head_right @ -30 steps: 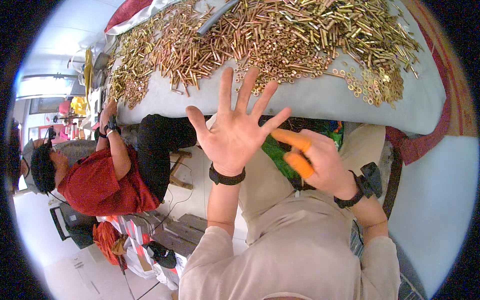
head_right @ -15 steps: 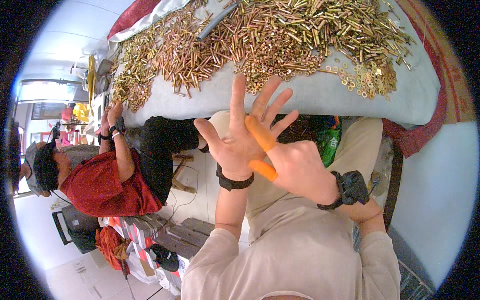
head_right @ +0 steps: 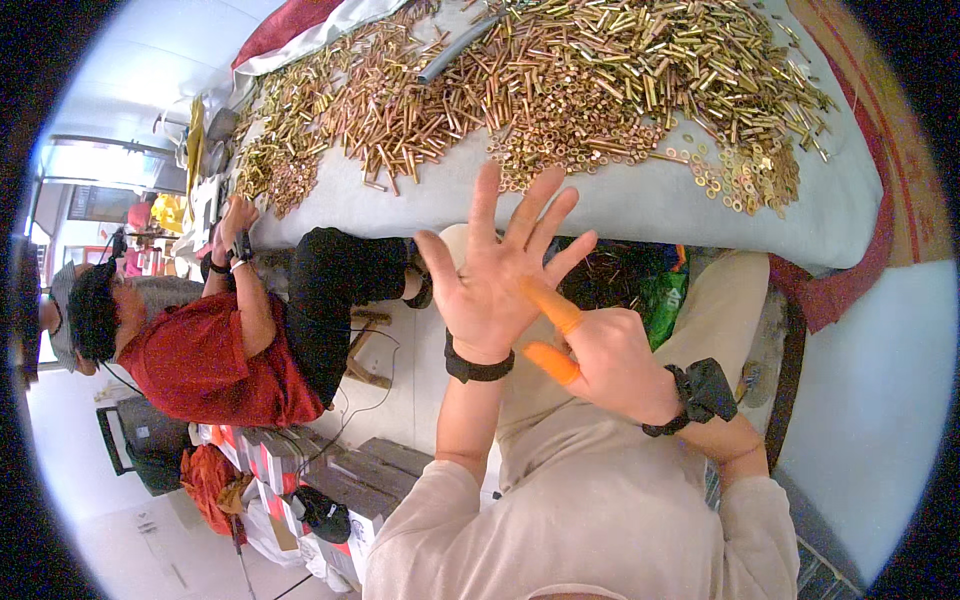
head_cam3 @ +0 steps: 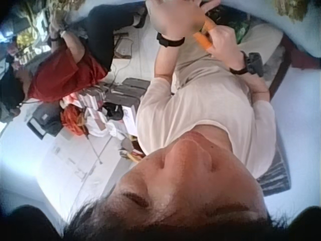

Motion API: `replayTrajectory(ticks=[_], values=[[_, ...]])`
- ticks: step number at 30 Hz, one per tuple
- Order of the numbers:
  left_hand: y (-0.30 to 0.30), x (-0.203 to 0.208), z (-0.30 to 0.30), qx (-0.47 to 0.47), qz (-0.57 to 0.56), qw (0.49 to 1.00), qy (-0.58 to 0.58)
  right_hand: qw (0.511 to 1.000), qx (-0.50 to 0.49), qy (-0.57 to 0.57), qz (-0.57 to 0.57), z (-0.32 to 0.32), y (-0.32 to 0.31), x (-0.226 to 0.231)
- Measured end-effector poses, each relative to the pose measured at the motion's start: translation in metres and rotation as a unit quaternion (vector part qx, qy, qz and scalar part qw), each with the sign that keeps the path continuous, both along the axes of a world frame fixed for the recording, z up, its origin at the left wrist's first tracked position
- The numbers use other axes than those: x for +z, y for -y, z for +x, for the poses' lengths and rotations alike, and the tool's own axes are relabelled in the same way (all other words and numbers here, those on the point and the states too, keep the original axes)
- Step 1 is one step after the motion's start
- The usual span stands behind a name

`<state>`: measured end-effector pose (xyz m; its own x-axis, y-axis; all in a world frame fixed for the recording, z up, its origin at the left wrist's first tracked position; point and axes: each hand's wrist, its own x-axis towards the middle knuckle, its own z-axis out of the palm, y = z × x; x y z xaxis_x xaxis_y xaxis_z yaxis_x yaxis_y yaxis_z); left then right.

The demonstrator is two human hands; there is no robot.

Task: Assembling washers and nuts onto bolts.

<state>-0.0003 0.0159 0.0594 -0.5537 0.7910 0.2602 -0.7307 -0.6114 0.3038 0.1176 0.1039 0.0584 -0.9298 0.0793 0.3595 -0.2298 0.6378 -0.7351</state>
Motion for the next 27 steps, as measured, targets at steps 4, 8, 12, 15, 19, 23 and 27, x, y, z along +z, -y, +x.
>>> replayTrajectory(ticks=[4,8,12,15,19,23,27], values=[[0.006,0.006,-0.004,0.064,-0.133,0.986,-0.073,0.999,0.002,-0.05,-0.021,-0.009,0.001,-0.001],[0.006,-0.004,-0.003,0.083,-0.166,0.982,-0.037,0.995,-0.016,-0.075,-0.069,-0.014,0.004,-0.014],[0.008,-0.035,-0.004,0.097,-0.087,0.991,-0.018,0.996,0.02,0.001,-0.085,-0.015,0.015,-0.012],[0.001,-0.017,0.0,0.095,-0.11,0.989,-0.033,0.997,0.006,0.02,-0.074,-0.014,0.013,0.0],[0.004,-0.005,-0.002,0.128,-0.157,0.977,-0.072,0.995,0.016,-0.039,-0.088,-0.029,0.011,-0.007],[0.006,-0.005,-0.002,0.182,-0.177,0.956,-0.146,0.98,0.011,-0.037,-0.198,-0.037,0.005,-0.018],[-0.002,-0.002,0.01,0.212,-0.187,0.938,-0.198,0.962,-0.004,0.027,-0.272,-0.038,-0.008,-0.034]])
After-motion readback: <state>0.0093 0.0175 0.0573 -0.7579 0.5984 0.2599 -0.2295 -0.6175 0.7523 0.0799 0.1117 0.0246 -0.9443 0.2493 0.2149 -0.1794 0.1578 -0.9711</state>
